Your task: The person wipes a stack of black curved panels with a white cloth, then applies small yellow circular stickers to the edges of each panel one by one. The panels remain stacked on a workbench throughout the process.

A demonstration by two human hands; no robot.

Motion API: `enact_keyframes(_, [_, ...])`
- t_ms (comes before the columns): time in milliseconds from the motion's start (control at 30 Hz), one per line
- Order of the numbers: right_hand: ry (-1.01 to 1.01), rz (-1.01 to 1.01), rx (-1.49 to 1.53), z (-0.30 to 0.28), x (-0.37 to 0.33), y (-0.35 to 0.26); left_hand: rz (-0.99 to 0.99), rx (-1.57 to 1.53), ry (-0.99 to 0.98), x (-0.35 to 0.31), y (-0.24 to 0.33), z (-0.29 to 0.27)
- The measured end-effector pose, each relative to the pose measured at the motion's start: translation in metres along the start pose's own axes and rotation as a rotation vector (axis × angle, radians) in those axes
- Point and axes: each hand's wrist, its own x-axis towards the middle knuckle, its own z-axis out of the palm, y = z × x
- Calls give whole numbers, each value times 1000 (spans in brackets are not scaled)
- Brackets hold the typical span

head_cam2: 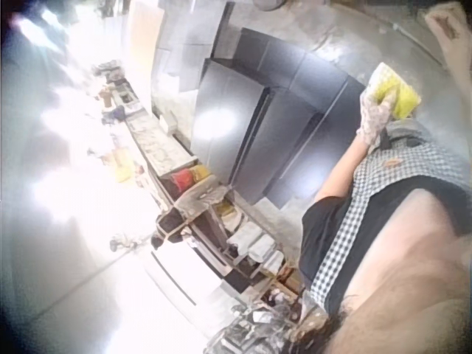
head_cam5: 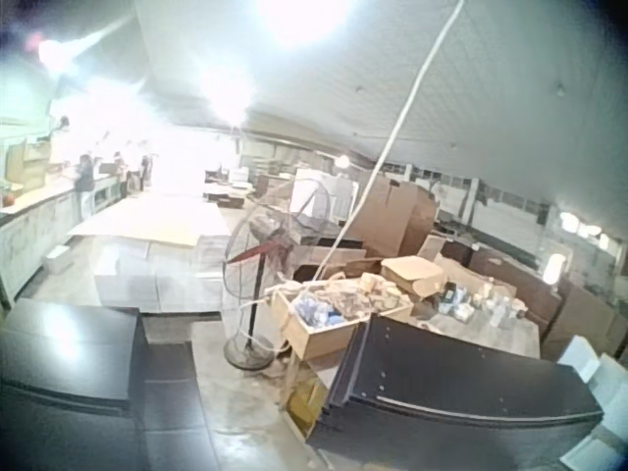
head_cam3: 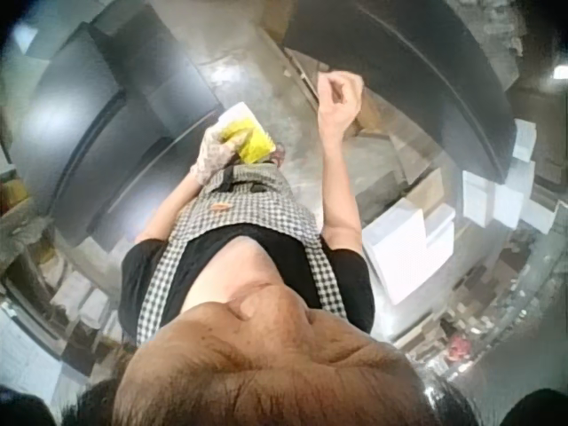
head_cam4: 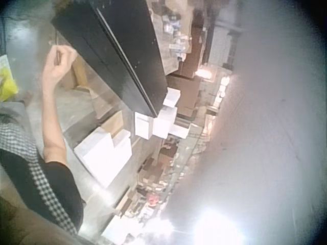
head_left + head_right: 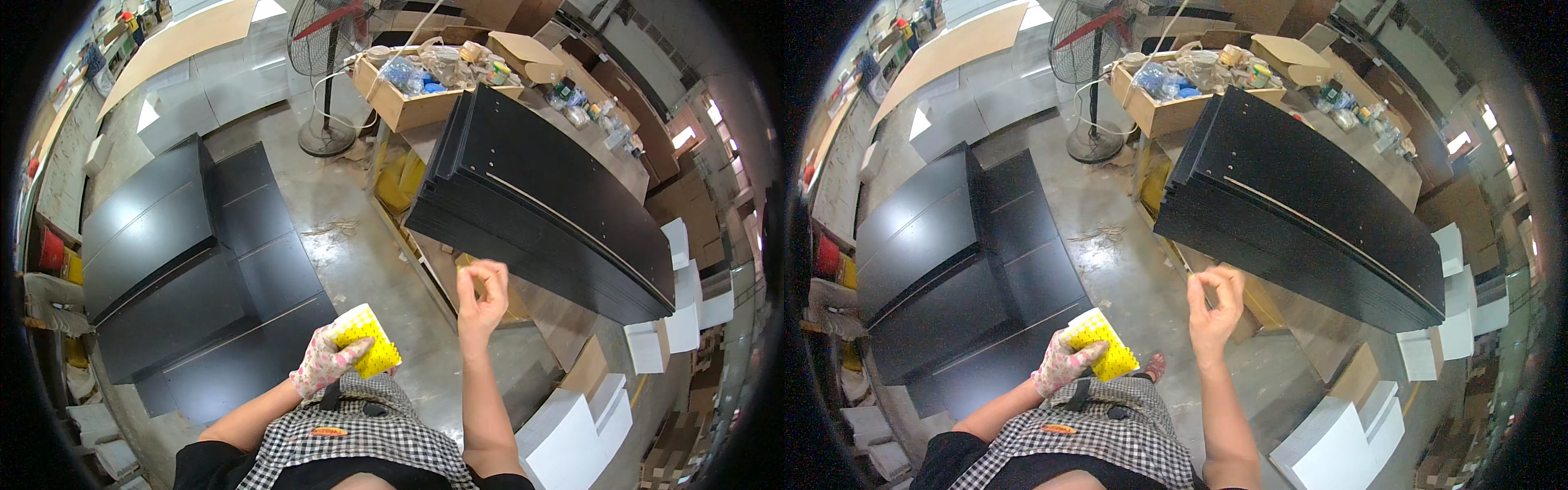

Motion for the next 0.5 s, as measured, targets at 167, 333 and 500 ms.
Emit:
enact_keyframes(167, [104, -306, -155, 20, 47, 11, 31, 38, -4, -7, -16, -8])
enact_keyframes(333, [130, -387, -203, 40, 91, 21, -73, -148, -44, 0, -23, -8])
enact_keyframes(500, [143, -369, -275, 56, 101, 30, -79, -135, 32, 14, -21, -1])
